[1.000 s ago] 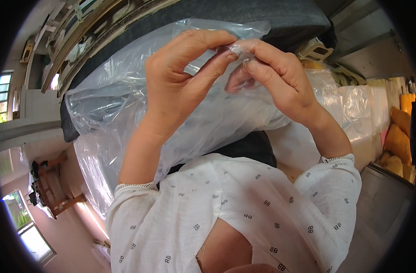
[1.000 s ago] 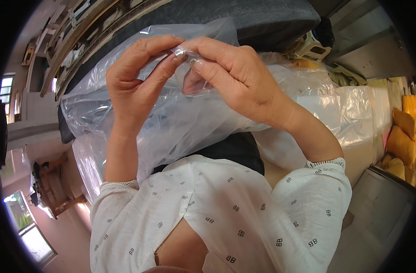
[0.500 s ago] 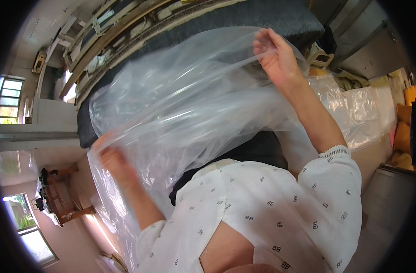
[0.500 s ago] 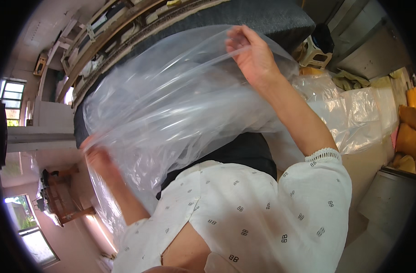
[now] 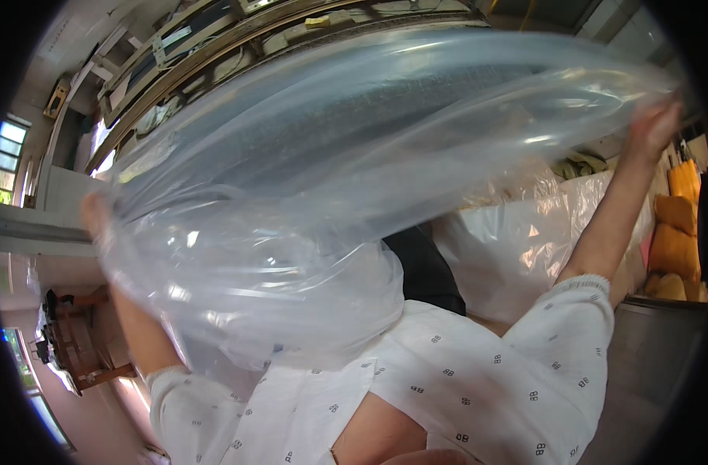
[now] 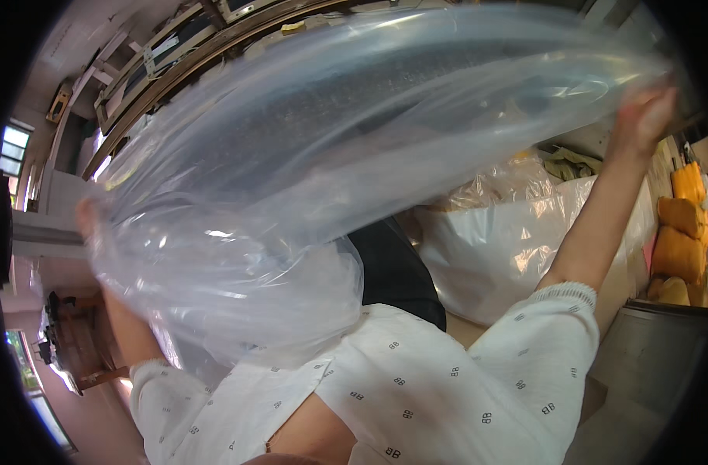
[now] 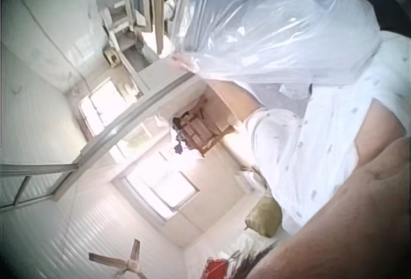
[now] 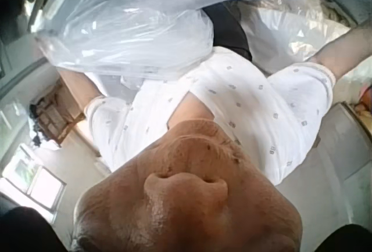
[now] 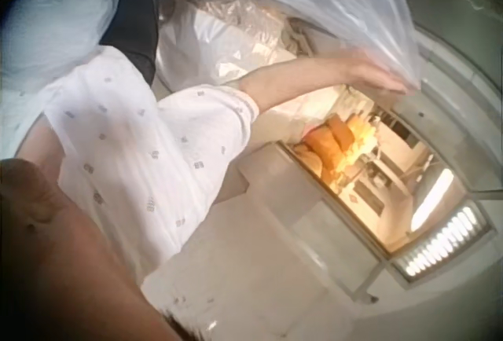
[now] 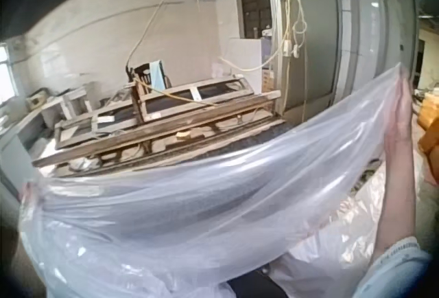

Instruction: The person wraps a foam product in a clear plastic sleeve by hand.

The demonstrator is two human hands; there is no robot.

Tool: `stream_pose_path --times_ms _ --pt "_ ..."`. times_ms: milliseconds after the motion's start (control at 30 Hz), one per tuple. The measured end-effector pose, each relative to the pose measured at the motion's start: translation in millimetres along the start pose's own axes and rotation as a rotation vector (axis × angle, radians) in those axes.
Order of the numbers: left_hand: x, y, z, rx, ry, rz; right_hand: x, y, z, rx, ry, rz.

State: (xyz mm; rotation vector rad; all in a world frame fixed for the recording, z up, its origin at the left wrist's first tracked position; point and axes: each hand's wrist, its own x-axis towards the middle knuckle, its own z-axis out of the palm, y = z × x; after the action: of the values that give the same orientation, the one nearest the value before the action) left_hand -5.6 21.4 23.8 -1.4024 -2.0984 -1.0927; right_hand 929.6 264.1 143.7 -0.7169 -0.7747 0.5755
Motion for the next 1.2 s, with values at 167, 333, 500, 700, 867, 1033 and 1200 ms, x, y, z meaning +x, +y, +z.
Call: stream_pose_path --times_ms 167,333,500,700,867,1033,1200 --pt "-34.7 113.0 61.3 0.207 -0.072 -0.232 7.4 142.2 60.9 -0.523 -0.658 -0.567" --pt "-50.4 51.5 31.1 0.096 -0.23 -0.333 27.7 219.6 21.4 -1.215 -0.635 -0.125" --pt "-81.0 -97.0 -112.7 0.522 -0.365 -0.401 -23.0 204.5 64.8 -1.373 -0.876 0.041" --pt "-26.7 -41.6 -40.7 0.396 -0.272 -0.342 16.4 249.8 89.4 -1.408 -0.91 -0.145" --pt "-20.0 -76.4 20.6 0.351 0.024 -0.462 21.4 263.2 84.1 -1.533 -0.813 0.146" --pt "-4.7 -146.7 45.7 0.371 0.326 -0.564 -14.8 225.9 132.2 -2.104 -0.623 -0.803" --pt "13.7 -206.7 -5.5 0.472 0.491 -0.407 -156.2 123.7 205.5 -0.482 -1.21 0.513"
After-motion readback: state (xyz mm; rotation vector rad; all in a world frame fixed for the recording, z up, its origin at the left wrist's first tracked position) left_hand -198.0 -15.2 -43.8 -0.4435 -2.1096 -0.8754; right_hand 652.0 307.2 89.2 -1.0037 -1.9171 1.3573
